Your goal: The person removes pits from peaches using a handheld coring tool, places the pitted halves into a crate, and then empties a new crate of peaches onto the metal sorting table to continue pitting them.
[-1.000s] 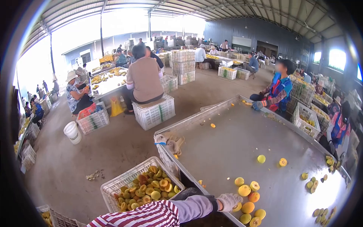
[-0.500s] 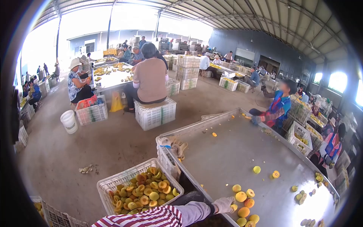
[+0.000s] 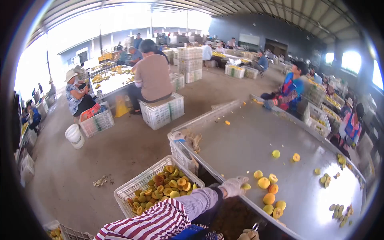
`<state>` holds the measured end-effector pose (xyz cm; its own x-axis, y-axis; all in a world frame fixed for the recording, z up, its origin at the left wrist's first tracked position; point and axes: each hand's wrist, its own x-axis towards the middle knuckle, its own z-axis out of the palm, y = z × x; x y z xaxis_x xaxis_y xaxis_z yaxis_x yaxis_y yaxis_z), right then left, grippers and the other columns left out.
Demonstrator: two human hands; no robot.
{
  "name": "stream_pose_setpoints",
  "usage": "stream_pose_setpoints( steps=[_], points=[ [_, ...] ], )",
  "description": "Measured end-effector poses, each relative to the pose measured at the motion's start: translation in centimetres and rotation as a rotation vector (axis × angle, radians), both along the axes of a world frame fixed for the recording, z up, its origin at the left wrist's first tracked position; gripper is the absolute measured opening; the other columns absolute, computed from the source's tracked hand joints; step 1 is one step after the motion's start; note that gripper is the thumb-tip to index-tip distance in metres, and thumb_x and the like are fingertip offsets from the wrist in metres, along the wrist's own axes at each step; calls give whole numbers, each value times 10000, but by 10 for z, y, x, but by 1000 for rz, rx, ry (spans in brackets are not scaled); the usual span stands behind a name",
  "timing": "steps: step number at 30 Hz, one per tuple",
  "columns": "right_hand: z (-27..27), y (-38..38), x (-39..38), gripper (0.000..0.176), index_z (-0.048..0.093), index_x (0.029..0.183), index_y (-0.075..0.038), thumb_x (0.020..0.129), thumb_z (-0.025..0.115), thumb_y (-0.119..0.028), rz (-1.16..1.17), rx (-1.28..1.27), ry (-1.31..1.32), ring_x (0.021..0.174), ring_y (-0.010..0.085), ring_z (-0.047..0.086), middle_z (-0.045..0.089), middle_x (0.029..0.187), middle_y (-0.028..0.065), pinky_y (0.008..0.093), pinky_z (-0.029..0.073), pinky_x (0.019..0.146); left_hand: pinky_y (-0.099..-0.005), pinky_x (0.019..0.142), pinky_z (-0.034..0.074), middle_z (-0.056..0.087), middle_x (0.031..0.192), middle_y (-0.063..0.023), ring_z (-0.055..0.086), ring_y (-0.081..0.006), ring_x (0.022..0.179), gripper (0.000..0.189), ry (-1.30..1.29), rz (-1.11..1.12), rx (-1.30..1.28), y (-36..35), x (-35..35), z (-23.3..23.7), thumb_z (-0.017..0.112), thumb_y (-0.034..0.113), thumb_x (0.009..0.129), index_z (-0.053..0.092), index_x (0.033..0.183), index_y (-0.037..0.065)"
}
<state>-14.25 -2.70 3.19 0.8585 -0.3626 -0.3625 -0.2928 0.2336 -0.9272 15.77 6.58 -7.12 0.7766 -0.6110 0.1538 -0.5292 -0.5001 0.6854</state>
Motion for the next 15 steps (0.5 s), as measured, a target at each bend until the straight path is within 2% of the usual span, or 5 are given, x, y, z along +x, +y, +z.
stream_pose_setpoints(
  steps=[2, 4, 7, 10, 15],
  points=[
    [5, -13, -4, 261, 584, 1158, -77, 927, 671, -162, -25, 2, -26, 669, 171, 601, 633, 826, 56, 303, 522, 591, -455, 1010, 468, 584, 1264, -198, 595, -387, 1159, 506, 4, -40, 214, 17, -4, 37, 661, 418, 847, 625, 1251, 115],
    [-2, -26, -1, 149, 598, 925, -26, 860, 686, -127, -174, -166, -32, 519, 131, 562, 587, 664, 46, 266, 418, 437, -462, 934, 508, 598, 1240, -140, 625, -360, 1101, 364, -183, -21, 168, 30, 24, -4, 608, 420, 869, 686, 1100, 150],
    [-11, -66, 1, 245, 587, 1035, -60, 831, 702, -132, -153, -805, 34, 549, 251, 625, 638, 691, 76, 346, 495, 531, -461, 902, 518, 663, 1130, -82, 643, -334, 1057, 334, -232, 87, 284, 54, 49, -9, 608, 438, 874, 717, 1012, 153],
    [-18, -106, 31, 254, 591, 1038, -79, 811, 699, -115, -224, -1370, -83, 686, 373, 645, 661, 809, 149, 443, 514, 610, -459, 912, 512, 696, 1115, -124, 647, -325, 1077, 409, -53, 18, 449, 57, 67, 14, 571, 491, 902, 742, 1024, 139],
    [-63, -198, 81, 190, 615, 1010, -108, 838, 671, -168, -129, -1523, 241, 889, 322, 644, 670, 878, 92, 461, 489, 847, -489, 918, 492, 690, 1066, -216, 650, -391, 1030, 516, 52, -27, 647, 29, 82, 22, 527, 541, 904, 728, 987, 73]
  ],
)
